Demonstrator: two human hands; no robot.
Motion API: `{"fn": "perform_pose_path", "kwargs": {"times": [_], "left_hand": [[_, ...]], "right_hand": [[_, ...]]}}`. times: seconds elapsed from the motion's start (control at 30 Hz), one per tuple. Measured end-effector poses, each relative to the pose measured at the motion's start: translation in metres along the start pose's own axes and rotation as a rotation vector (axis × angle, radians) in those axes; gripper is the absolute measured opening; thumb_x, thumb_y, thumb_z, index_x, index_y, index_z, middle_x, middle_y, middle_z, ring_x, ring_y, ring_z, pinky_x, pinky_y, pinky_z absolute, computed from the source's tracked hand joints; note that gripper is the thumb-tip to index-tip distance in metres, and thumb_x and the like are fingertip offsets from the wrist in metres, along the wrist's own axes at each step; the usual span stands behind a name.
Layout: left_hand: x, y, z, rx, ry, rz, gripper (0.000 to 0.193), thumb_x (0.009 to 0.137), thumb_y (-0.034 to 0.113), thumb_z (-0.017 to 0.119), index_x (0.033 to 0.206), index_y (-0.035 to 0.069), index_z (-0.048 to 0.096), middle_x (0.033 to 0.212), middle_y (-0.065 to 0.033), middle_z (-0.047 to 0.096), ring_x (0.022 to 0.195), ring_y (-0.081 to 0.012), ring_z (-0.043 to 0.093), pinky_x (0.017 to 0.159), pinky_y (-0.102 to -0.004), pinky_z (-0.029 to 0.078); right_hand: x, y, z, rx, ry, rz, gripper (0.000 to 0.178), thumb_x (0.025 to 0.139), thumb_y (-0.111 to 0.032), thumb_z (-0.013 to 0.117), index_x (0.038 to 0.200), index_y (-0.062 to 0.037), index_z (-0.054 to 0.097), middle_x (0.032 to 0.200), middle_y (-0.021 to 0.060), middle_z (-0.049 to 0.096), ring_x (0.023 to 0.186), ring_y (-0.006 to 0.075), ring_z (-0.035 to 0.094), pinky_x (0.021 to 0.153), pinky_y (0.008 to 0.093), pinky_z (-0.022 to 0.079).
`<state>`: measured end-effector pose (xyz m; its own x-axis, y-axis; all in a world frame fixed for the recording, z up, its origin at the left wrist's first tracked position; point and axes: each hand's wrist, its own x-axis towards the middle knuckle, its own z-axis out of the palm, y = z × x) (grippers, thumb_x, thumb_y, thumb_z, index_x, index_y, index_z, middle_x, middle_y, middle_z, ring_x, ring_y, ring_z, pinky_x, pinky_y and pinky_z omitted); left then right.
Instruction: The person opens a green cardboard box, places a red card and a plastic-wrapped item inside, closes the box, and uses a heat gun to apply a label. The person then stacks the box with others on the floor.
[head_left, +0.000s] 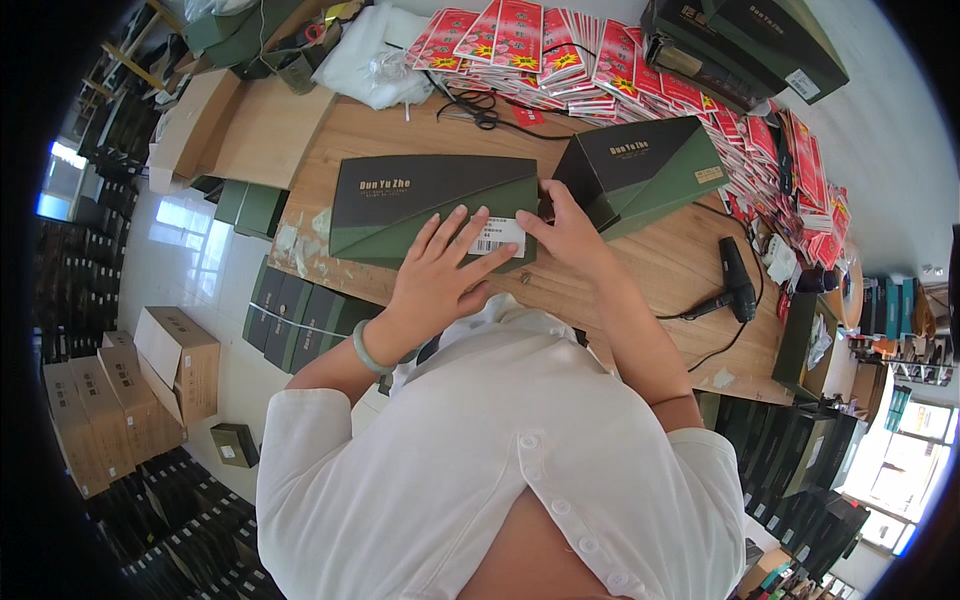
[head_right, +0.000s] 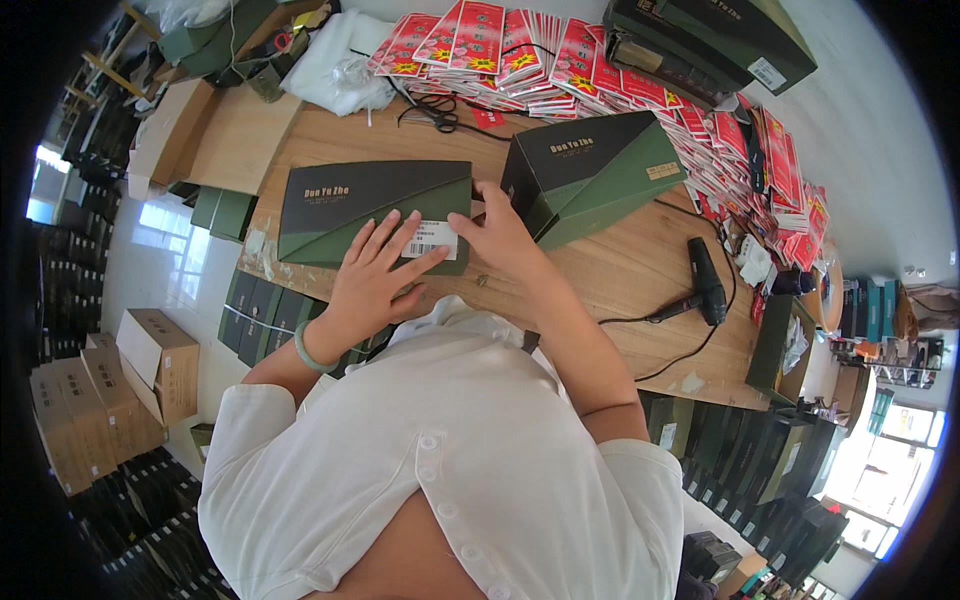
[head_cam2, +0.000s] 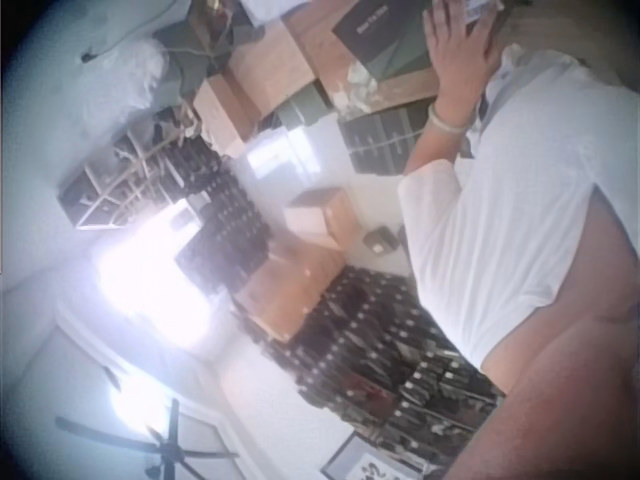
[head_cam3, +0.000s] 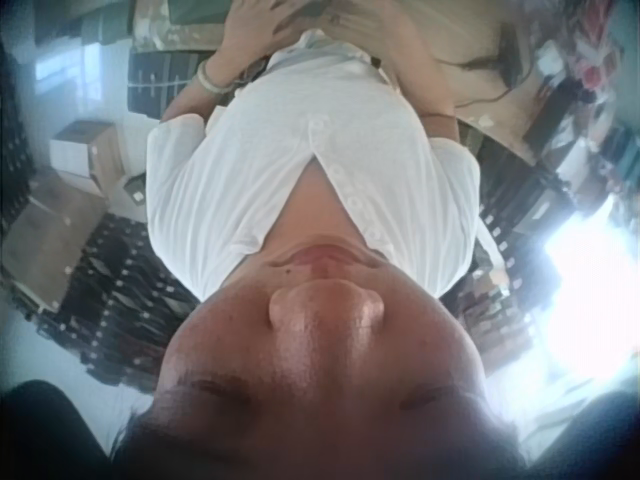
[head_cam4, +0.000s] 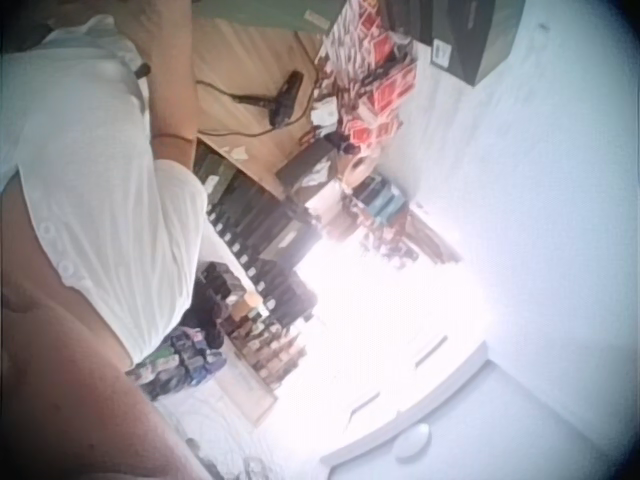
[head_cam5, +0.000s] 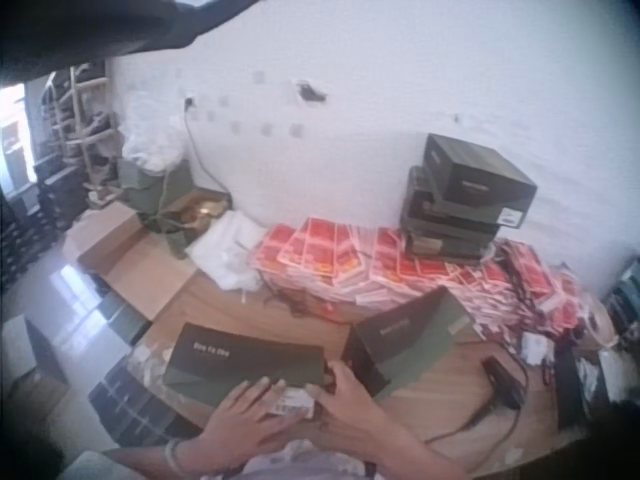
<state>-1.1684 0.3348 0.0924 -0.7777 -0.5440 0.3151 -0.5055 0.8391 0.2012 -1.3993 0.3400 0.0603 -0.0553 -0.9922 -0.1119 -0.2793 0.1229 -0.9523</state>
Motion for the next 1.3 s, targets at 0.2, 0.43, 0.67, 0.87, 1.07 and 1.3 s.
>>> {"fn": "perform_pose_path", "kwargs": {"times": [0.2,0.43,0.67,0.87,1.07,1.3], "left_hand": [[-0.013,-0.014,-0.012,0.014,-0.021,0.051,0.060,0.077,0.030,0.070,0.135,0.032,0.052,0.146,-0.0070,0.042,0.134,-0.0287,0.038,0.112,-0.0458,0.028],[-0.025,-0.030,-0.024,-0.065,-0.089,0.099,0.063,0.082,0.028,0.068,0.139,0.013,0.047,0.148,-0.0035,0.040,0.138,-0.0224,0.034,0.114,-0.0399,0.027],[-0.044,-0.071,-0.059,-0.410,-0.366,-0.200,0.055,0.088,0.027,0.063,0.137,0.007,0.047,0.141,-0.0130,0.046,0.122,-0.0261,0.049,0.102,-0.0390,0.038],[-0.081,-0.132,-0.024,-0.665,0.562,-0.870,0.057,0.097,0.044,0.048,0.134,0.000,0.046,0.128,-0.0172,0.057,0.109,-0.0274,0.059,0.097,-0.0371,0.044],[-0.115,-0.131,-0.023,-1.508,0.374,-0.912,0.073,0.099,0.059,0.032,0.150,0.007,0.026,0.146,-0.0141,0.037,0.129,-0.0217,0.041,0.105,-0.0308,0.036],[-0.131,-0.193,-0.009,-1.307,0.474,-0.743,0.065,0.100,0.041,0.048,0.151,0.008,0.025,0.144,-0.0129,0.040,0.129,-0.0204,0.040,0.108,-0.0312,0.032]], "right_hand": [[-0.016,-0.003,0.010,0.161,-0.010,0.013,0.064,0.088,-0.018,0.066,0.141,0.0012,0.034,0.124,0.0172,0.050,0.101,0.0214,0.056,0.086,0.0347,0.048],[-0.052,-0.003,0.046,0.062,0.084,-0.036,0.088,0.085,-0.013,0.066,0.153,-0.0049,0.010,0.138,0.0200,0.038,0.130,0.0299,0.036,0.107,0.0397,0.034],[-0.064,-0.008,0.051,0.211,0.016,-0.020,0.091,0.087,-0.010,0.063,0.154,-0.0073,0.001,0.145,0.0176,0.028,0.138,0.0288,0.026,0.112,0.0381,0.025],[-0.076,-0.018,0.061,-0.024,-0.046,-0.108,0.089,0.089,-0.007,0.058,0.153,-0.0049,-0.004,0.155,0.0146,0.018,0.140,0.0243,0.024,0.114,0.0349,0.020],[-0.073,-0.015,0.079,-0.037,-0.111,-0.094,0.089,0.091,-0.012,0.059,0.152,-0.0024,-0.005,0.156,0.0151,0.015,0.139,0.0250,0.026,0.114,0.0348,0.018],[-0.020,0.018,0.138,0.302,-0.102,-0.089,0.097,0.084,0.004,0.059,0.153,-0.0130,-0.007,0.143,0.0145,0.037,0.126,0.0238,0.044,0.100,0.0355,0.042]]}}
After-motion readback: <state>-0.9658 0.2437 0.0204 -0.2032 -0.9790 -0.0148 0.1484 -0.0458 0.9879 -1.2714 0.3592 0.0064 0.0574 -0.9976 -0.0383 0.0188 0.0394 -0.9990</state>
